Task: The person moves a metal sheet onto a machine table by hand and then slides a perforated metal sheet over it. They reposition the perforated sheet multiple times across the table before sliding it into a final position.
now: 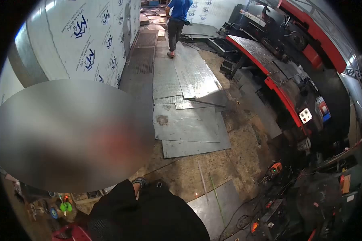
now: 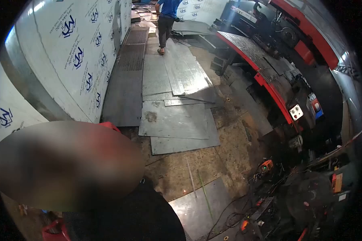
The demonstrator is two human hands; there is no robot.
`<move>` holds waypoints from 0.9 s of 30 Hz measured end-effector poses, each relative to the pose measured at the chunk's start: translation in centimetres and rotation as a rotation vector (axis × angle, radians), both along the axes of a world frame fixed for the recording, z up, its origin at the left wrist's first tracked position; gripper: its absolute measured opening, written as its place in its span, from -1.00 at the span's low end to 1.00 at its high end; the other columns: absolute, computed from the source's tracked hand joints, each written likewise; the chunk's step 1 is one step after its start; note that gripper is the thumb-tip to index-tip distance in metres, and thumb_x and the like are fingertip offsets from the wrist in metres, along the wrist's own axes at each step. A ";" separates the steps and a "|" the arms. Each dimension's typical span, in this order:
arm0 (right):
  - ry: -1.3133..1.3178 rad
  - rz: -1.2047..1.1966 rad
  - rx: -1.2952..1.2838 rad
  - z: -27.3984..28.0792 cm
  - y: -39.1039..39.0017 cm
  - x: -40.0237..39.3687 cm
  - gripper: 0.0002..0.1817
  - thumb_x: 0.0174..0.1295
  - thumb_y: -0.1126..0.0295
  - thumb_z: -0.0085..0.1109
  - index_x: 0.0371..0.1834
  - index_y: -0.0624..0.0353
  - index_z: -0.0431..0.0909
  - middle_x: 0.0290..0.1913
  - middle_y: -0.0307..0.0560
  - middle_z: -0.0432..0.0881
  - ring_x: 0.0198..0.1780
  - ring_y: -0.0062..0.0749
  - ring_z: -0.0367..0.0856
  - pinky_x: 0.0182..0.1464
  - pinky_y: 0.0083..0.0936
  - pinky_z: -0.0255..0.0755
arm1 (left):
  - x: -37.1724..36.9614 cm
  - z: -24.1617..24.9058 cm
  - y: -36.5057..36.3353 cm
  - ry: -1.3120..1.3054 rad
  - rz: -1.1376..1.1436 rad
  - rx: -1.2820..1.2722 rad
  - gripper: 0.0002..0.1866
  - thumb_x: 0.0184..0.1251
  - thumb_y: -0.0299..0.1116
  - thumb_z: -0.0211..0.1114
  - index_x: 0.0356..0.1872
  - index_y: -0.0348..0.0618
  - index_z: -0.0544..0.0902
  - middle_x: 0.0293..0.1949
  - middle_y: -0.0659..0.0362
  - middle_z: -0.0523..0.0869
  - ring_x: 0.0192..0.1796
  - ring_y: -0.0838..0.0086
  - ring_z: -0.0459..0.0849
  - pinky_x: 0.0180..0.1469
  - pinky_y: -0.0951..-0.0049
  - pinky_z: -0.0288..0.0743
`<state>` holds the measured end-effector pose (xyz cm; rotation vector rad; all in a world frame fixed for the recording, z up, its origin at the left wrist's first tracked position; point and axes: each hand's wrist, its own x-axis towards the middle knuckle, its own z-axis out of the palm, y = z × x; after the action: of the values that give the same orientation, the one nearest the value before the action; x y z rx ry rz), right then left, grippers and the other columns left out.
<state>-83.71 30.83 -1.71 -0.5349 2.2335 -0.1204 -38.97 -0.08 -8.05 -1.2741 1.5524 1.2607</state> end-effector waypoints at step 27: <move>-0.057 -0.148 -0.033 9.0 -45.9 -16.9 -0.25 0.59 -0.23 -0.13 0.39 0.17 0.71 0.48 0.20 0.64 0.57 0.14 0.51 0.61 -0.12 0.35 | -18.6 6.2 -51.2 0.014 0.690 -0.260 -0.43 0.55 0.21 0.26 -0.18 -0.16 0.89 -0.29 -0.02 0.90 -0.34 0.25 0.85 -0.15 0.11 0.66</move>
<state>-100.64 -15.06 7.24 -0.3790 2.2176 -0.2460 -57.59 -51.24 -1.82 -2.0881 1.3565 1.5005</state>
